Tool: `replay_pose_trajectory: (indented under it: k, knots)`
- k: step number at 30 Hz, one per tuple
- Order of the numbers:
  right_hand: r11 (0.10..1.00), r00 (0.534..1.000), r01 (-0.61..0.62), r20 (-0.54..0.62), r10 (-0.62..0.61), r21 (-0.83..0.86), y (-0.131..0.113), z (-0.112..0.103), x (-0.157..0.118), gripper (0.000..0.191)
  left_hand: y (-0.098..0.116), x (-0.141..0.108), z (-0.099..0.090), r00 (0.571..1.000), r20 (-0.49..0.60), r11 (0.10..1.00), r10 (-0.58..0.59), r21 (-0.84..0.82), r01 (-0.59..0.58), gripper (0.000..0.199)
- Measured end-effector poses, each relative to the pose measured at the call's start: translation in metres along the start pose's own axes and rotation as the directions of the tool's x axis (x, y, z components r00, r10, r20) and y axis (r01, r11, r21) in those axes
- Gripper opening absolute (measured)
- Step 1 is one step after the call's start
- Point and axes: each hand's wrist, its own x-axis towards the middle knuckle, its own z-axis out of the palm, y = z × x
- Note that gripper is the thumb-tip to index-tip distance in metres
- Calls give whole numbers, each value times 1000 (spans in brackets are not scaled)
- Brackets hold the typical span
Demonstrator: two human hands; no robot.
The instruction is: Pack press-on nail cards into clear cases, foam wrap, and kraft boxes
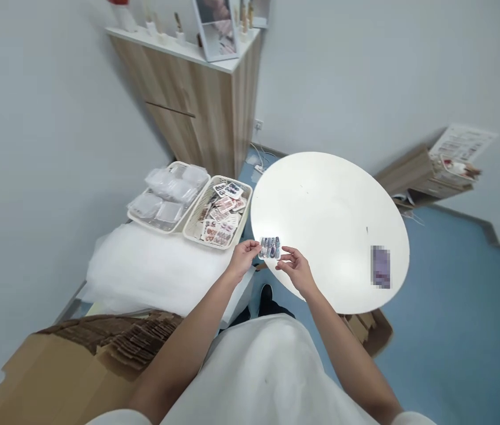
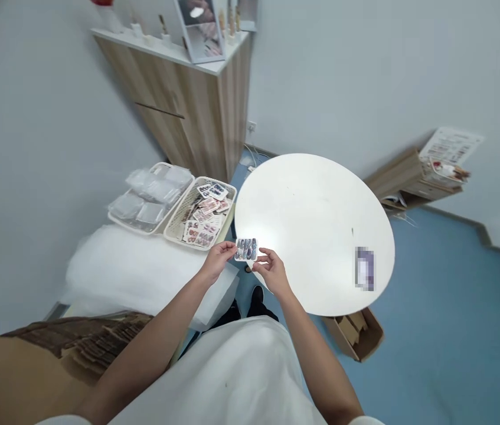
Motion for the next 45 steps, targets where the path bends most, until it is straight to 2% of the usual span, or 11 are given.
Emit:
replay_pose_trajectory:
  k: [4,9,14,19,23,27,30,32,36,41,45]
  knots:
    - [997,991,-13,-130,23,77,11,-31,-28,47,-9,-3,42,992,115,998,-55,34,52,21]
    - [994,973,-2,-231,27,108,19,-70,-49,48,-17,-5,95,972,227,996,-54,86,36,18]
    - [978,962,14,-268,43,207,28,-107,-57,47,-25,-10,137,970,232,996,-75,65,62,20]
    - [953,956,85,-293,4,292,38,-134,-52,36,-42,-19,166,972,203,992,-119,62,108,22]
    - [958,953,106,-303,-22,265,38,-160,-43,28,-47,-22,179,972,221,982,-83,184,42,22]
    - [993,994,84,-77,-78,78,27,-188,-36,31,-35,-16,184,975,221,960,19,269,-79,31]
    - [995,995,78,66,-73,-68,19,-202,-29,37,-24,-9,189,943,332,917,-9,379,-125,28]
    - [990,993,80,96,-69,-113,16,-204,-24,41,-21,-5,193,916,398,898,-43,417,-139,24]
    - [991,996,81,39,-77,-106,15,-203,-17,46,-23,-1,198,908,412,913,-80,397,-100,22]
    - [998,992,61,-116,-57,33,23,-204,-22,41,-26,5,193,949,292,950,-122,311,26,22]
    - [994,989,-16,-142,32,111,33,-204,-31,39,-29,11,187,963,231,960,-138,271,73,24]
